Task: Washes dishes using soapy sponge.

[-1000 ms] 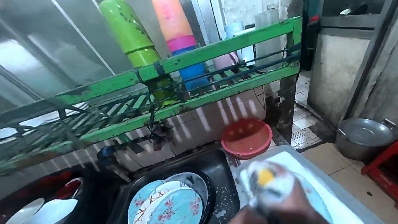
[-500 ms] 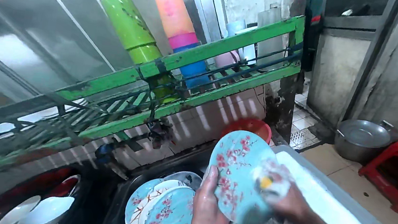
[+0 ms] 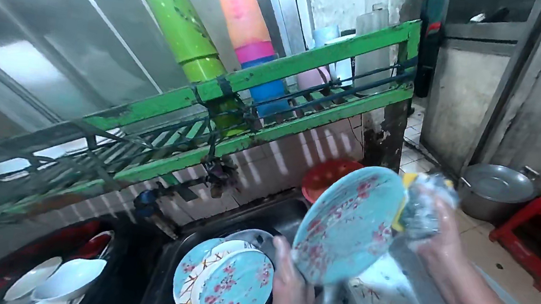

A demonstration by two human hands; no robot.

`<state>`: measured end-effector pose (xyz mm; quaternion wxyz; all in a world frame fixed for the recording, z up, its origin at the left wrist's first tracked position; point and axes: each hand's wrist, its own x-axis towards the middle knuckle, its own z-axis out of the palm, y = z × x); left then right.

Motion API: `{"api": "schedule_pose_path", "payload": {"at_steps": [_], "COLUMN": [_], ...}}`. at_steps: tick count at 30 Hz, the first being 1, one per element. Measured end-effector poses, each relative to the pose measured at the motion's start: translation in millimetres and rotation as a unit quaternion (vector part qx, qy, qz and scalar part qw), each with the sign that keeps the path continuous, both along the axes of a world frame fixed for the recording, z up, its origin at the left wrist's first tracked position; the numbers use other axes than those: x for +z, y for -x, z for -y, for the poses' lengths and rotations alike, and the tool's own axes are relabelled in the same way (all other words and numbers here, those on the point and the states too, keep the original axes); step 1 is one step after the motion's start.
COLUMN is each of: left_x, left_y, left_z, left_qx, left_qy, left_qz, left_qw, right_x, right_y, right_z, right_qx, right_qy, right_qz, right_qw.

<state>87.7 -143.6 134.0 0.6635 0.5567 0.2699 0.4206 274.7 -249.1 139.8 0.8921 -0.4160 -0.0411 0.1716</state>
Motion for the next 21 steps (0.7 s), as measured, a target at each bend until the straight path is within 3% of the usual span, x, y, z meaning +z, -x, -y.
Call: {"api": "schedule_pose_path", "payload": {"at_steps": [2,3,5,6,7,8,10,13,15,17,19,21], "left_x": [0,1,6,7,6,4,-4,-25,-30,-30,-26,-23], "left_y": [-1,-1,-1,0,-1,-5,-18,-36,-34,-26,-18,-12], "left_z": [-19,-25,-33,-35,-35,-33,-16,15,30,39,49,52], "left_qx": [-0.028,-0.051,-0.06,-0.068,-0.079,-0.1,-0.139,-0.191,-0.204,-0.238,-0.264,-0.292], "left_qy": [0.165,0.24,0.324,0.325,0.319,0.31,0.277,0.182,0.131,0.135,0.163,0.168], "left_qz": [-0.024,-0.013,0.04,0.055,0.063,0.06,0.022,-0.068,-0.098,-0.089,-0.098,-0.12], "left_qw": [0.986,0.969,0.943,0.942,0.942,0.944,0.951,0.962,0.965,0.958,0.946,0.934], "right_x": [8,6,-9,-20,-29,-36,-49,-51,-47,-42,-35,-32], "right_y": [-8,-17,-31,-35,-36,-35,-19,40,48,22,-15,-31], "right_z": [16,26,42,48,49,44,23,5,3,13,24,30], "right_qx": [0.047,0.1,0.168,0.167,0.144,0.135,0.118,0.08,0.058,0.045,0.019,-0.009], "right_qy": [-0.119,-0.134,-0.056,0.043,0.204,0.346,0.486,0.412,0.371,0.376,0.427,0.461], "right_qz": [0.072,0.105,0.14,0.14,0.143,0.143,0.202,0.426,0.527,0.468,0.309,0.244], "right_qw": [0.989,0.98,0.974,0.975,0.958,0.917,0.842,0.802,0.763,0.799,0.85,0.853]}}
